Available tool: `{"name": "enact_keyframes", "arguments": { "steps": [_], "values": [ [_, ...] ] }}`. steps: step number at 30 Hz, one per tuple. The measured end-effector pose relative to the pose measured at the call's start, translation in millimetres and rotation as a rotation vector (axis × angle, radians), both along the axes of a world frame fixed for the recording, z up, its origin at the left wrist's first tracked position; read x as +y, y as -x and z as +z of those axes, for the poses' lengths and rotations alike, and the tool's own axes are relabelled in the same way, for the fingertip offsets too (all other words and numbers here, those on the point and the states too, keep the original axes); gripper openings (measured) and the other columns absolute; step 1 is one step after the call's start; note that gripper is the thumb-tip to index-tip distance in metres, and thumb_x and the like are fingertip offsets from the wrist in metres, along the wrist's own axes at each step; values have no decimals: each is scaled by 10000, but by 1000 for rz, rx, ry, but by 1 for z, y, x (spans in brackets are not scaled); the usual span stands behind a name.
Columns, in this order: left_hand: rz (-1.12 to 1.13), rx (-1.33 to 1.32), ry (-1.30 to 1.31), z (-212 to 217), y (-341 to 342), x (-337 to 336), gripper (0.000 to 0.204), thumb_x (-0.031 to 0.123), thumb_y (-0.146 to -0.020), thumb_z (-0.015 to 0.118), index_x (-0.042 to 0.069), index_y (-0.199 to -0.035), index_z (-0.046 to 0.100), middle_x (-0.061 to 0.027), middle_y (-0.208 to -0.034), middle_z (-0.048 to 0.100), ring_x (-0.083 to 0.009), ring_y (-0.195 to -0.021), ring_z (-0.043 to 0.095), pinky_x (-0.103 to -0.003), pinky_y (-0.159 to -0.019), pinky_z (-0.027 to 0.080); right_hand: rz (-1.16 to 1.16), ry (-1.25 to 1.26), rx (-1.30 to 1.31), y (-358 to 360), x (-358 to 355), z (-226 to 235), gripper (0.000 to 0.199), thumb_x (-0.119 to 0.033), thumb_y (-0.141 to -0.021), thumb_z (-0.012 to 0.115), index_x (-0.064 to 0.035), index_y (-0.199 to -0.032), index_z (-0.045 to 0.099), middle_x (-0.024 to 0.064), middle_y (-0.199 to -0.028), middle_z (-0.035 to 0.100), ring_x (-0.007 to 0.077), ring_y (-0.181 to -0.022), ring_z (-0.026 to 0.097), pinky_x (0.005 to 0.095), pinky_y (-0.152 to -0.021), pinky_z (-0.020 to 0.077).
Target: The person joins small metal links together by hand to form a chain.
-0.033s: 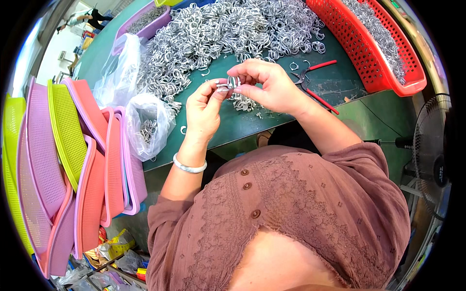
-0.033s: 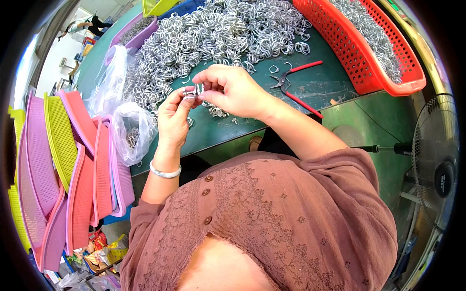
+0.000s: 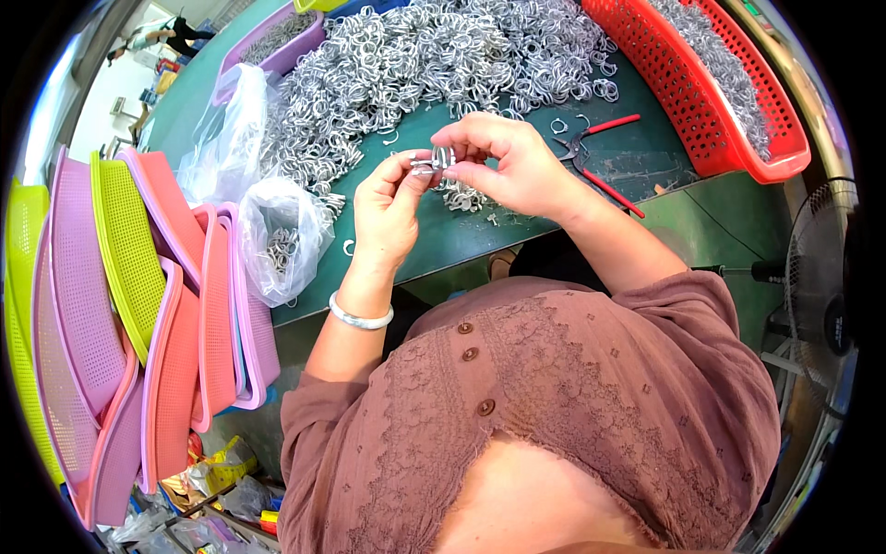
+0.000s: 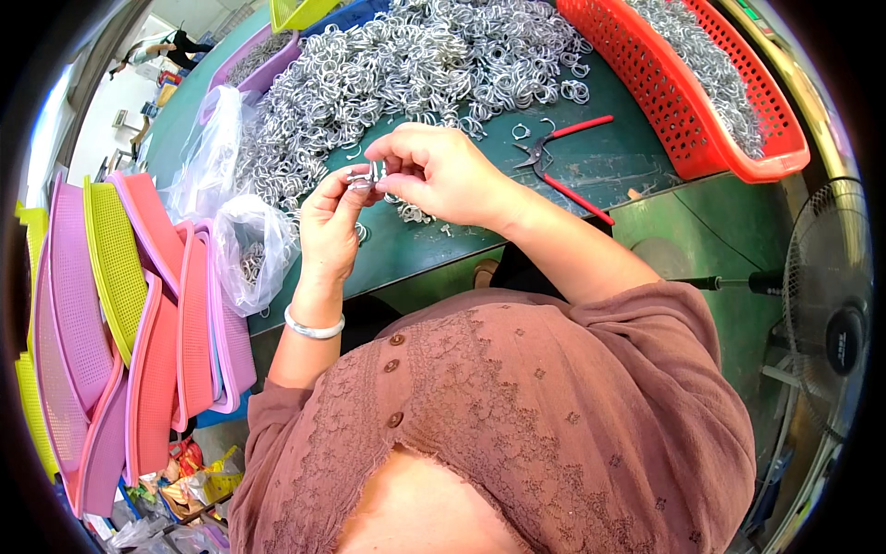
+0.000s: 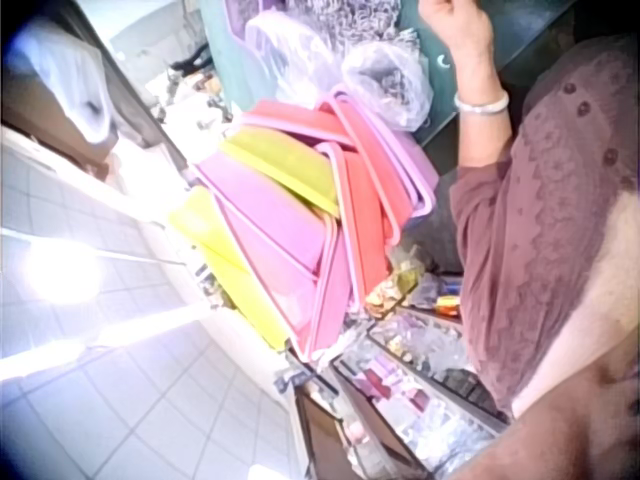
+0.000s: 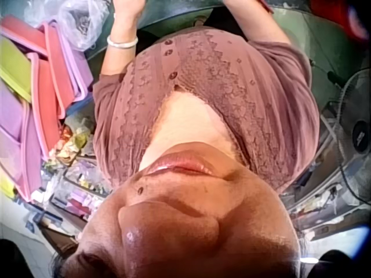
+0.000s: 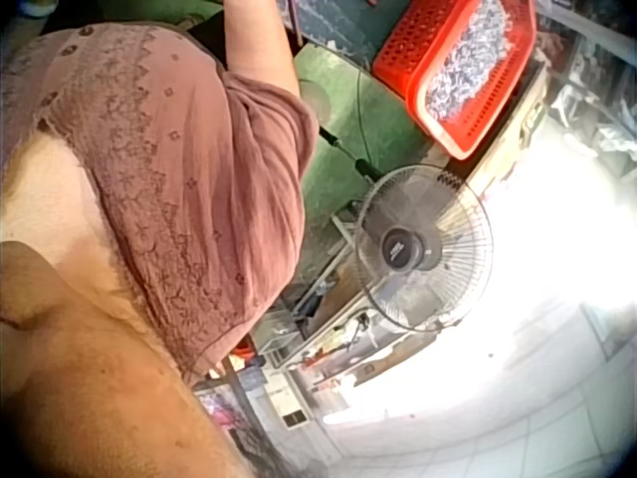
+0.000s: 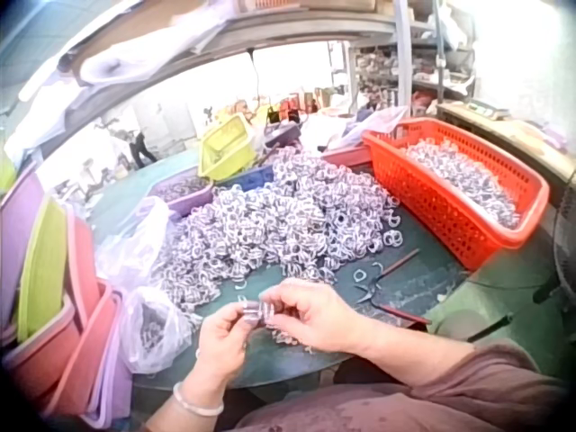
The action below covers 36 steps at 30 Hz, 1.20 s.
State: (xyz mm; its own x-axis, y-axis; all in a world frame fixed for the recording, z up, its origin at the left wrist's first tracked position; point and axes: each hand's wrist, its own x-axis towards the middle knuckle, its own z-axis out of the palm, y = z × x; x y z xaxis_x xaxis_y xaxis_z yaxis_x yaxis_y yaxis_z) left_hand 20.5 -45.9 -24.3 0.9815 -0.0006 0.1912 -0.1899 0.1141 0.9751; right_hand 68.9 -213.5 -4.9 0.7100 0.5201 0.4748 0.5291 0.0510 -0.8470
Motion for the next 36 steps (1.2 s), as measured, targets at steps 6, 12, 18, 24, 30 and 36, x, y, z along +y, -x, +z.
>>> {"name": "enact_keyframes", "arguments": {
  "steps": [6, 12, 18, 24, 30, 36],
  "values": [
    [-8, 24, 45, 1, 1, 1, 157, 88, -871, 492, -10, -973, 559, -45, -884, 597, -96, -783, 556, -236, -736, 456, -96, 39, -259, 2, 7, 4, 199, -37, -696, 666, -14, -875, 584, 44, -678, 529, 116, -584, 516, 225, -510, 417],
    [-11, 64, 106, 0, 4, 4, 172, 137, -867, 512, 10, -969, 567, -37, -841, 594, -102, -720, 536, -228, -671, 438, -107, 43, -270, 1, 9, 1, 191, -60, -698, 674, -8, -860, 588, 50, -670, 545, 122, -577, 540, 227, -497, 419],
    [10, 117, 134, 1, 4, 6, 143, 110, -878, 486, 8, -943, 563, -25, -791, 589, -81, -683, 525, -211, -658, 427, -81, 33, -217, -1, 11, -2, 204, -59, -694, 675, -6, -872, 589, 48, -674, 547, 116, -583, 542, 227, -504, 421],
    [37, 87, 112, 2, 3, 6, 146, 106, -880, 482, 3, -946, 561, -28, -794, 587, -87, -696, 537, -215, -674, 434, -81, 42, -255, -1, 12, -1, 216, -61, -692, 676, -10, -884, 592, 50, -681, 547, 117, -603, 543, 231, -519, 427],
    [90, -79, -44, 0, 4, 6, 150, 78, -870, 493, -7, -974, 561, -46, -835, 592, -105, -740, 564, -228, -701, 457, -62, 52, -154, 1, 11, -4, 202, -32, -719, 645, -13, -910, 584, 46, -727, 556, 107, -624, 542, 226, -546, 442],
    [135, -187, -230, -1, 5, 8, 151, 34, -862, 483, -28, -984, 548, -48, -849, 590, -111, -782, 570, -232, -719, 464, -26, 22, -21, 2, 10, -7, 211, -5, -732, 615, 2, -938, 567, 40, -768, 560, 84, -656, 538, 218, -579, 446]
  ]
}}
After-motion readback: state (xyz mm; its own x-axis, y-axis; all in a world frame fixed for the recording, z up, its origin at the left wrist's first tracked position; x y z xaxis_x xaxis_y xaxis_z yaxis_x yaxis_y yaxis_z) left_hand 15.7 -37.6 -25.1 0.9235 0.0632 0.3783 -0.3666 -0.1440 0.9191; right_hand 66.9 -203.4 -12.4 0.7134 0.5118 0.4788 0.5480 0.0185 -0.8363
